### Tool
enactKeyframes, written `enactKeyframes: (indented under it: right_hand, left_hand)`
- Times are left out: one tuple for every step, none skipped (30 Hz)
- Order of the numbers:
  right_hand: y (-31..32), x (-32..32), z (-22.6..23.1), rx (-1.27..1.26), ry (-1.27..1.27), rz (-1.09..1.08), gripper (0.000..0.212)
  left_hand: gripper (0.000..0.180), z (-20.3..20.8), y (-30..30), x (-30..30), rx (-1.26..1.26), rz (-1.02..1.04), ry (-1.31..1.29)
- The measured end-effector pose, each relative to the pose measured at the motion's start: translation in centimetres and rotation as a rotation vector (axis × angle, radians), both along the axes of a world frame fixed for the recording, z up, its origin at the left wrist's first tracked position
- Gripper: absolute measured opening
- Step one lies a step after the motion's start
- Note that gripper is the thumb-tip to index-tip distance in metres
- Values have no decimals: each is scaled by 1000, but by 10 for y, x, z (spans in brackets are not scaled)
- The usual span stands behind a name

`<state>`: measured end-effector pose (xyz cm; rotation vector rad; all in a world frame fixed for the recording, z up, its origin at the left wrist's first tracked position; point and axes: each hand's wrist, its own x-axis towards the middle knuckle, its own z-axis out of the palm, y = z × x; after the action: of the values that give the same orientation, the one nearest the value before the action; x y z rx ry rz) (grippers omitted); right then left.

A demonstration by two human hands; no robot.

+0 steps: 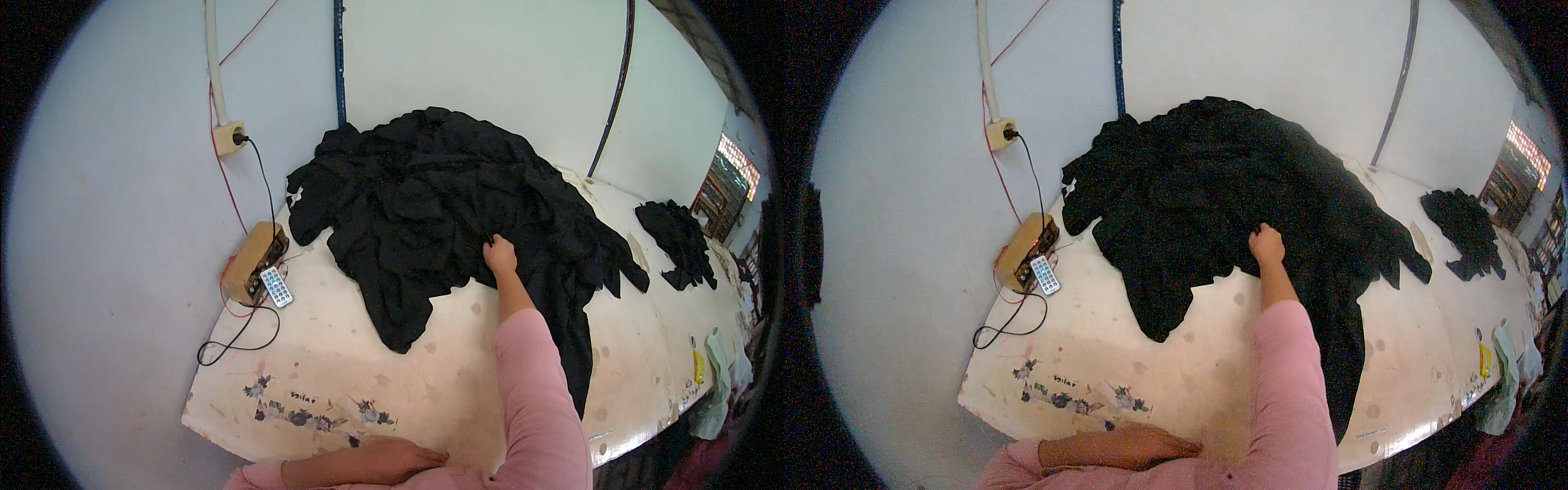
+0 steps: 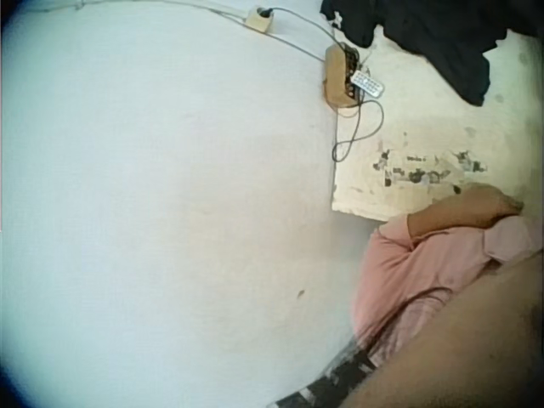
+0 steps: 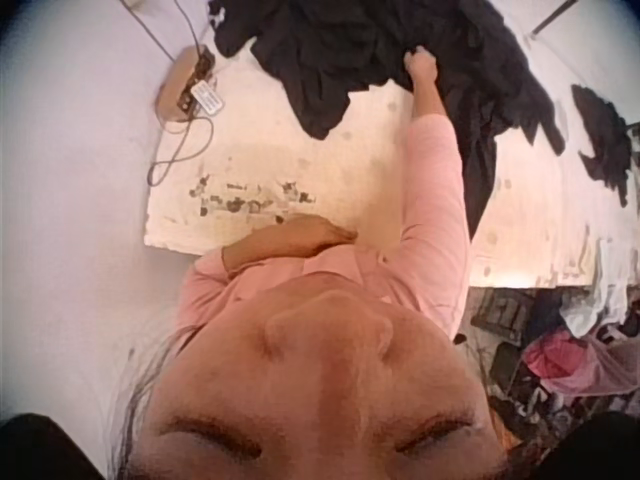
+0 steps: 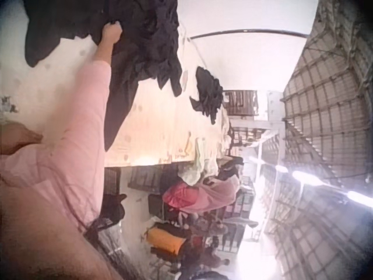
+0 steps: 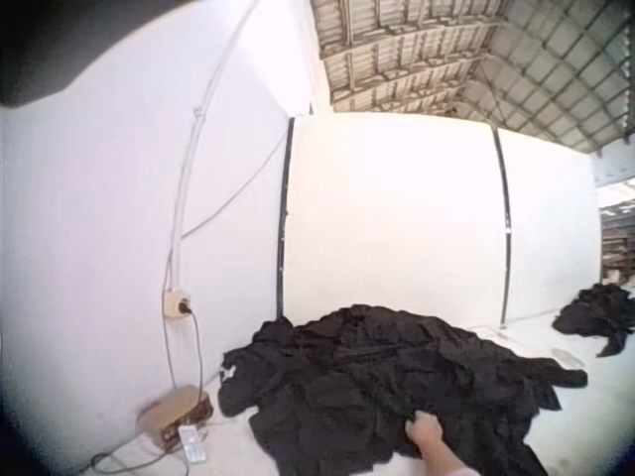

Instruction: The person uses scissors to cut tags and threads from a black garment laid on a table. They repeatedly lift and reposition the fabric to access different tag locations, then trim the removed pieces.

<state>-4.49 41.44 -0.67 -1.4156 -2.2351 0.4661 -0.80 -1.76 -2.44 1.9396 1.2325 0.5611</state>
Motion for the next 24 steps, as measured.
enactKeyframes:
  right_hand:
    - [-3,5,-5,39,15,-7,35]
    - [-4,9,-8,54,128,22,34]
    - [-2,20,-11,72,236,36,34]
    - [-6,30,-6,96,348,58,34]
    - [-14,42,-4,122,422,170,34]
    - [-39,46,14,146,509,302,34]
    - [-65,55,30,173,586,425,34]
    - [-98,67,43,147,525,567,31]
    - [-134,79,52,108,469,715,29]
    - [-164,93,56,129,451,895,26]
    - [-194,107,60,149,431,1078,23]
    - [-224,122,68,40,415,1218,20]
    - [-253,136,76,-73,397,1355,18]
    - [-279,146,77,-185,412,1465,18]
    - [-300,156,79,-297,428,1571,18]
    - [-315,166,84,-431,365,1604,19]
    - [-327,174,86,-568,303,1637,20]
    - [-332,177,79,-474,400,1645,19]
    - [-335,180,70,-467,440,1578,20]
    - [-337,185,68,-384,413,1488,21]
    - [-337,188,68,-301,381,1403,23]
    - [-338,190,68,-209,427,1284,25]
    - [-336,194,64,-116,468,1154,27]
    - [-331,196,52,-277,586,962,30]
  left_hand:
    - [39,2,-1,2,-29,-6,-1]
    - [39,5,-1,4,-57,-15,-2]
    - [38,14,0,7,-98,-15,16]
    - [37,25,3,6,-133,-9,38]
    - [37,31,4,8,-167,-6,60]
    - [36,9,0,6,2,-39,8]
    - [38,11,-2,2,-63,0,4]
    - [41,16,-1,-4,-132,40,-3]
    - [43,19,-2,-5,-210,90,-8]
    - [49,4,4,-8,-310,312,-383]
    - [55,-9,9,-9,-405,536,-760]
    - [62,7,9,-13,-499,596,-1056]
    - [68,29,12,-22,-595,652,-1354]
    - [72,37,13,-24,-510,499,-1549]
    - [75,44,13,-25,-418,337,-1733]
    - [73,47,14,-26,-407,449,-1721]
    - [70,46,16,-27,-393,564,-1705]
    - [68,45,15,-28,-372,694,-1681]
    - [59,41,13,-34,-319,821,-1604]
    - [49,34,10,-45,-266,947,-1521]
    - [45,20,10,-69,-236,956,-1520]
    - [40,11,6,-92,-203,962,-1521]
    - [41,21,-5,-95,-165,869,-1583]
    - [45,18,-14,-105,-83,674,-1600]
